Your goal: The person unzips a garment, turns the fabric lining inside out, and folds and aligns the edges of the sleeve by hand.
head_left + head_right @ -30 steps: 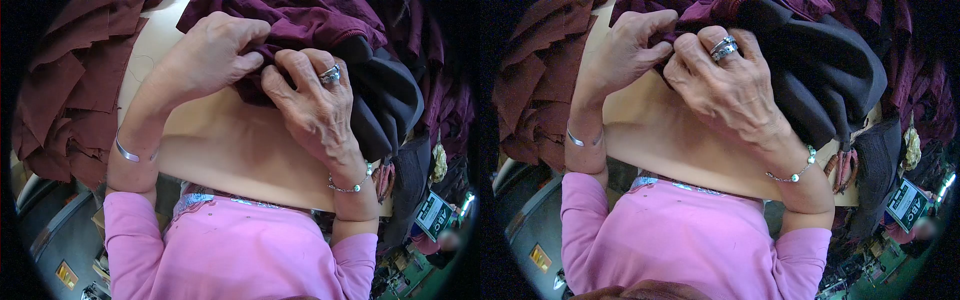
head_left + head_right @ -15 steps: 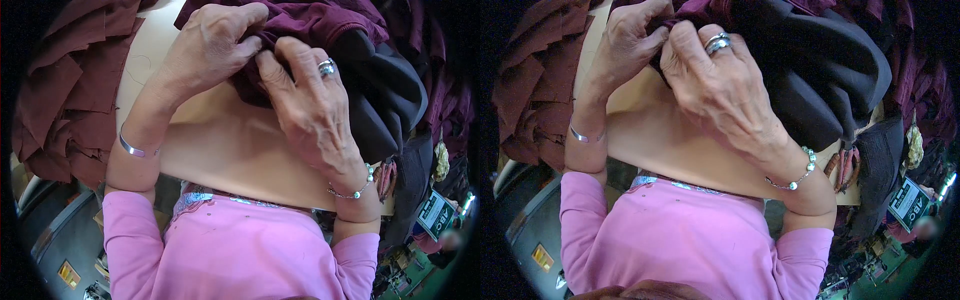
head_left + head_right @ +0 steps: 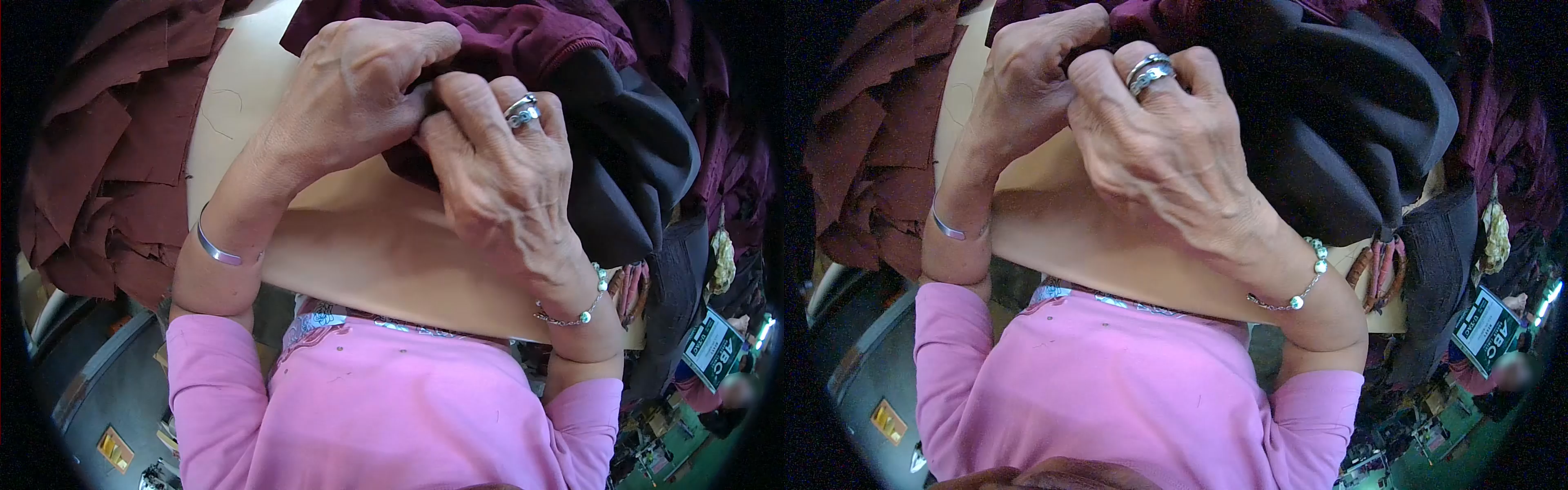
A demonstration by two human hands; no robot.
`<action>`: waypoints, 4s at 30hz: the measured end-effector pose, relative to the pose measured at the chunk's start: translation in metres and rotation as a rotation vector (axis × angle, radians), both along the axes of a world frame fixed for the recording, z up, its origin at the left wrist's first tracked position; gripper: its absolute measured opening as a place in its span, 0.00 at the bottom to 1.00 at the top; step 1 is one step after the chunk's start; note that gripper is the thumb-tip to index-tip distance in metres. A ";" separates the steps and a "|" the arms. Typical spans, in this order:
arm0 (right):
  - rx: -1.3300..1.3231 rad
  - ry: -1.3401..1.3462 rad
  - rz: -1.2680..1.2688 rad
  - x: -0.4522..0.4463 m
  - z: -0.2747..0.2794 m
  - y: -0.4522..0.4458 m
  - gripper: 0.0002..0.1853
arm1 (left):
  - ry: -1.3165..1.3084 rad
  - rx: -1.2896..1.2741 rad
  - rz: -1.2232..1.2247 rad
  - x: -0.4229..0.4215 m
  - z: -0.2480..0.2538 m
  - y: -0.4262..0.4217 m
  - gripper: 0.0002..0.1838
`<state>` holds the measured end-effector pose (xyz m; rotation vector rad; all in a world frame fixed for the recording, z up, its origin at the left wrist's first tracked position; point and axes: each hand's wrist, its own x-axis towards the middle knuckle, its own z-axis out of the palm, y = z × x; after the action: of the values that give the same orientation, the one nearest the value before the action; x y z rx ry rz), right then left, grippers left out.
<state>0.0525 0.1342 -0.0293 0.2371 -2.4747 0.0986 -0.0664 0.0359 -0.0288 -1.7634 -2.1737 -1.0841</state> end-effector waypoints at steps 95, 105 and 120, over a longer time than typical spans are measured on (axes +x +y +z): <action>-0.286 -0.098 -0.079 -0.004 -0.002 0.036 0.08 | 0.327 0.259 -0.194 0.002 0.003 0.008 0.09; -0.314 -0.178 -0.093 -0.006 -0.003 0.036 0.07 | 0.417 0.118 -0.132 0.002 -0.005 0.005 0.10; -0.155 0.078 -0.079 -0.006 0.003 0.038 0.07 | 0.591 0.235 -0.051 0.010 0.006 0.007 0.04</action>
<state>0.0463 0.1719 -0.0267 0.0754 -2.3813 0.2424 -0.0559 0.0426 -0.0226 -1.7520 -1.5902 -0.6709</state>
